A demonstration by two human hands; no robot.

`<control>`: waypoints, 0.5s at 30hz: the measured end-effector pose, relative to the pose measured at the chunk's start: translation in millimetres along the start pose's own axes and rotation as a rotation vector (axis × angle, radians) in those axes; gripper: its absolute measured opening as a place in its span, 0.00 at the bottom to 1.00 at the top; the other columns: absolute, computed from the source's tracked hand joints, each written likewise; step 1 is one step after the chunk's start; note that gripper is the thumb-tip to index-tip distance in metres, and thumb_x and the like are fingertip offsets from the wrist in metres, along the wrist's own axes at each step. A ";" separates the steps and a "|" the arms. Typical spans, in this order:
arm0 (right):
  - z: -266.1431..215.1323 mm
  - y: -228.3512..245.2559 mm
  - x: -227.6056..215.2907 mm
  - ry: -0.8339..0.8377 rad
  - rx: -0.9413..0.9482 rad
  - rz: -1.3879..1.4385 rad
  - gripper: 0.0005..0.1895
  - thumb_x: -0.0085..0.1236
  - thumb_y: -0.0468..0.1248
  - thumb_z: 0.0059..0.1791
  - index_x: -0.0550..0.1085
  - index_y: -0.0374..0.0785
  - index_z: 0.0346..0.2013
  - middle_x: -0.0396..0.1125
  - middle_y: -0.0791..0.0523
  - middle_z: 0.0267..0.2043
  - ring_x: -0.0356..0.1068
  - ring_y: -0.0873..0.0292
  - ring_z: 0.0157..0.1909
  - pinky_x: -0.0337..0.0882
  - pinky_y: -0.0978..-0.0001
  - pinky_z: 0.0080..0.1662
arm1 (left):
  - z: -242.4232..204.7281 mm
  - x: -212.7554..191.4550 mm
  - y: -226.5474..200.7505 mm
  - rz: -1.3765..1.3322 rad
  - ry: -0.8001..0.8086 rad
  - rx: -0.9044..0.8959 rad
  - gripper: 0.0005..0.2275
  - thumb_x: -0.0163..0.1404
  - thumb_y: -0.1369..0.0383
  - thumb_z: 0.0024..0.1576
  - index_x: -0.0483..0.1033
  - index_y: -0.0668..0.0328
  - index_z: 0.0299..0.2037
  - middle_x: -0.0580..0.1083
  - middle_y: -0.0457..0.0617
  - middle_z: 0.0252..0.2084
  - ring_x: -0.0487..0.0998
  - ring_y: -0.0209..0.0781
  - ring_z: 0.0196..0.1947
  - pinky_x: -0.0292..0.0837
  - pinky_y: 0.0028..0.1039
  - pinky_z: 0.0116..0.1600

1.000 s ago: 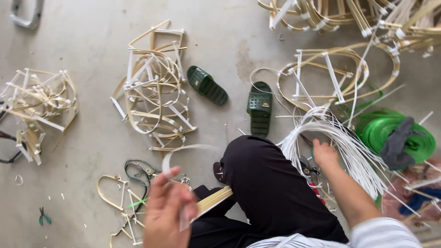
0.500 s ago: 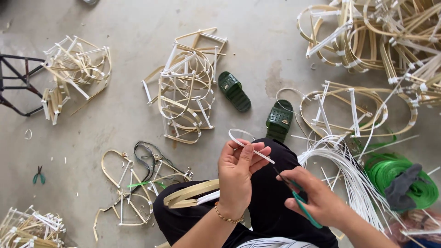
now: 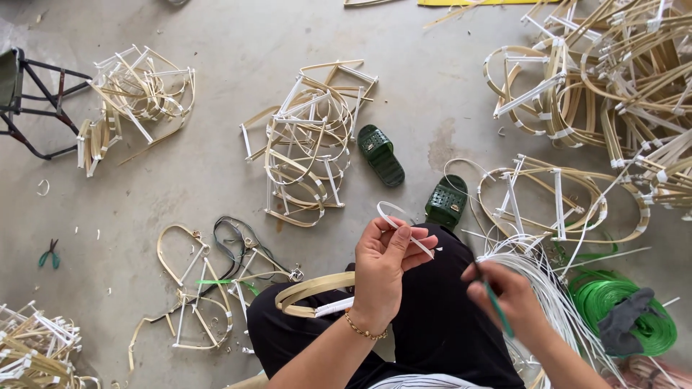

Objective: Assemble and wrap white plastic or tape around curved wooden frame components.

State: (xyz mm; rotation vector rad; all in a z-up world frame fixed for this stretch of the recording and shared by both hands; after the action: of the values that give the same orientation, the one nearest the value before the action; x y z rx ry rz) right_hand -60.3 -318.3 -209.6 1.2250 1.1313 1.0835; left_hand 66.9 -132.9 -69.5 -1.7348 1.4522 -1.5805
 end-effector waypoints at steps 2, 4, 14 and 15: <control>14.5 -31.2 -27.2 -0.112 0.513 -0.350 0.25 0.58 0.50 0.50 0.76 0.41 0.58 0.69 0.40 0.33 0.66 0.51 0.32 0.68 0.60 0.37 | -0.9 -3.6 -4.6 -0.026 0.018 0.003 0.05 0.48 0.70 0.66 0.70 0.65 0.43 0.79 0.55 0.37 0.84 0.44 0.36 0.84 0.33 0.43; 0.7 -135.3 -61.1 -0.117 0.414 -0.631 0.32 0.62 0.51 0.45 0.72 0.41 0.61 0.70 0.41 0.41 0.69 0.45 0.42 0.70 0.56 0.44 | -10.1 -10.7 -5.9 0.028 0.002 -0.056 0.06 0.48 0.69 0.65 0.73 0.66 0.44 0.77 0.52 0.32 0.82 0.41 0.30 0.82 0.30 0.37; 64.7 87.5 0.8 -0.190 -0.798 -0.579 0.19 0.43 0.40 0.56 0.71 0.42 0.60 0.71 0.48 0.59 0.66 0.47 0.68 0.57 0.50 0.71 | -9.1 -33.4 51.3 0.682 0.369 0.141 0.08 0.54 0.68 0.66 0.81 0.67 0.40 0.77 0.41 0.31 0.76 0.26 0.34 0.72 0.20 0.40; 74.0 66.3 -2.3 -0.180 -0.832 -0.574 0.19 0.43 0.40 0.56 0.71 0.42 0.60 0.71 0.48 0.59 0.66 0.47 0.68 0.57 0.50 0.71 | -2.7 -40.0 46.6 0.685 0.355 0.174 0.08 0.54 0.68 0.66 0.81 0.67 0.40 0.77 0.41 0.31 0.76 0.26 0.34 0.72 0.20 0.40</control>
State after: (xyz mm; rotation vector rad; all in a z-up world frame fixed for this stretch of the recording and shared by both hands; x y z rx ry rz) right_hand 12.5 -326.8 -142.4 0.2983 0.6931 0.8295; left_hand 51.4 -116.3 -126.6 -0.7438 1.7511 -1.5888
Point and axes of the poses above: each hand's wrist, its own z-axis towards the middle knuckle, its own x-axis out of the palm, y = z × x, the point moved 5 cm from there along z, towards the middle knuckle
